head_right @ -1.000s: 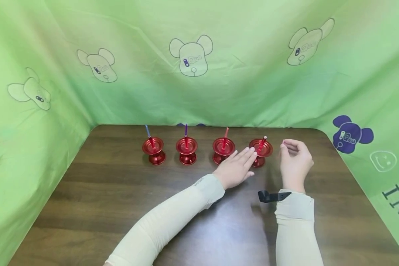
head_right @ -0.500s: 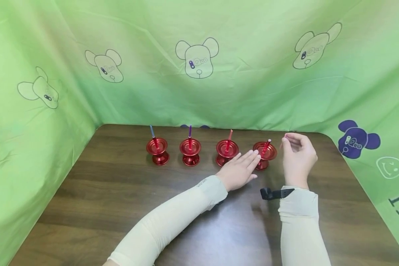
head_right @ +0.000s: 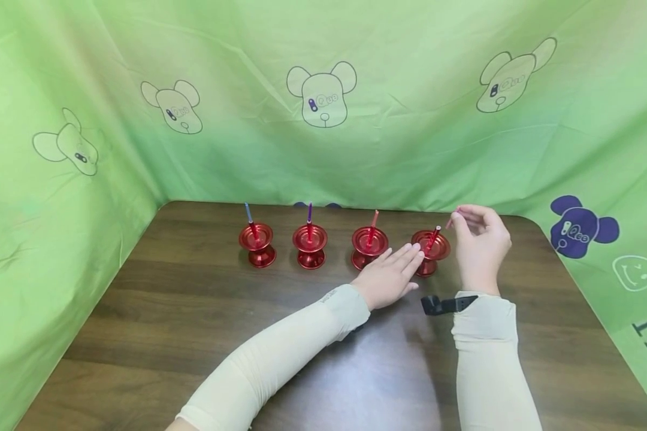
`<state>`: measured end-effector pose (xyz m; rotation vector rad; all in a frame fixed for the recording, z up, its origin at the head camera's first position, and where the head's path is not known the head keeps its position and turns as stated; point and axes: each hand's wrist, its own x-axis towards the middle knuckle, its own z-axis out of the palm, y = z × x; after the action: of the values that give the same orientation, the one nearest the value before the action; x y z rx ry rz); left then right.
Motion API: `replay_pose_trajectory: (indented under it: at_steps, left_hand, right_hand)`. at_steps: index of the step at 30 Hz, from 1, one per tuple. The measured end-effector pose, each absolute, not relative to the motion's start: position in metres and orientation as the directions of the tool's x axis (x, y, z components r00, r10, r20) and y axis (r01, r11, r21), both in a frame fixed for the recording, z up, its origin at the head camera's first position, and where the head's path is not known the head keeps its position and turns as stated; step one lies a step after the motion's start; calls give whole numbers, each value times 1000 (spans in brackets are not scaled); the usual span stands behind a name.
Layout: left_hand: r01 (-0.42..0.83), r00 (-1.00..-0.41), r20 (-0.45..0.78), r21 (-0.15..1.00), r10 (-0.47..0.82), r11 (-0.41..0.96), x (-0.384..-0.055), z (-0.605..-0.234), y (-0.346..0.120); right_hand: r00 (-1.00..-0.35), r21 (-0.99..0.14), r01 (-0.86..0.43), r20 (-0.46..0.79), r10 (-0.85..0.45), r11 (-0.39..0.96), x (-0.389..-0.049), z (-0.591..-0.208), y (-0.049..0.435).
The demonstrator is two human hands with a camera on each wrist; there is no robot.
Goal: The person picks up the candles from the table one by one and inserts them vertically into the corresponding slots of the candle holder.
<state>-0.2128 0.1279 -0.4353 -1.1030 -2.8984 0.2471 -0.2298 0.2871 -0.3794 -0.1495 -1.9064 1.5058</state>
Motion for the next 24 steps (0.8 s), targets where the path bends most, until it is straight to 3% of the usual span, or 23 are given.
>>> replay_pose_trajectory:
  at_steps: [11, 24]
  left_hand:
    - [660, -747, -29, -157, 664, 735, -214, -436, 128]
    - [653, -753, -34, -157, 657, 741, -213, -437, 129]
  right_hand:
    - [-782, -904, -346, 426, 454, 252, -232, -381, 284]
    - [-789, -890, -295, 432, 437, 348, -234, -383, 285]
